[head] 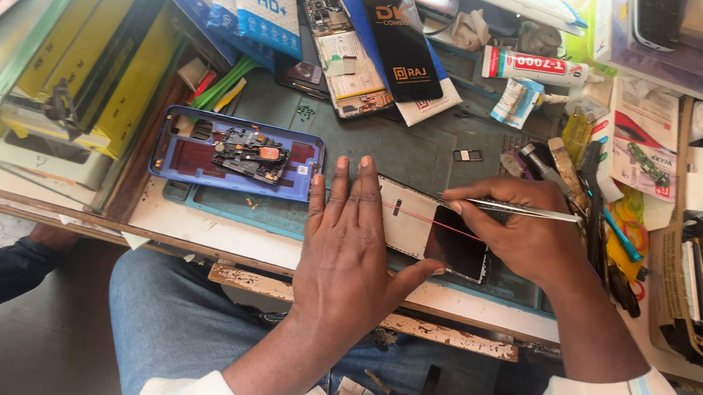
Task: The person uses tweezers to carefully remove a thin red strip from the edge of a disassembled smartphone screen. They then use a small brush to clean the area and continue to adjust components with the tweezers.
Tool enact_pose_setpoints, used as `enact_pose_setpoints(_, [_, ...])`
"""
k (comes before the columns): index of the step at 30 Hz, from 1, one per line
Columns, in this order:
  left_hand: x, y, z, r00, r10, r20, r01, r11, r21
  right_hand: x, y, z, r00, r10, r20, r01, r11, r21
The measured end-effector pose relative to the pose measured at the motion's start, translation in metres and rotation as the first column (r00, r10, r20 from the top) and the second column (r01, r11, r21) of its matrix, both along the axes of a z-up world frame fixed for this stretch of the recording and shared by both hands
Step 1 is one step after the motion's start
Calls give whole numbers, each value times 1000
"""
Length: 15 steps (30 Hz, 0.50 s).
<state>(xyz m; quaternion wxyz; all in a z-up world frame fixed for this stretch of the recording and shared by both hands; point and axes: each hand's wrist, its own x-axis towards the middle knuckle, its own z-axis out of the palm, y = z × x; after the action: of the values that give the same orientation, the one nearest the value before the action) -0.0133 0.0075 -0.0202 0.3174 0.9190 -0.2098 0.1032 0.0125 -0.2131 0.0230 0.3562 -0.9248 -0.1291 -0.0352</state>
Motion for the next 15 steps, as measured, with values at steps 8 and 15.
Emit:
enact_pose_setpoints(8, [-1,-1,-2,1000,7,4,-7,1000,13,31,36,-3,995,26,-98,-30,999,-45])
enact_pose_setpoints(15, [-1,1,0,1000,7,-19,-7,1000,24,23,26,1,998,52,-47,-55,996,-72])
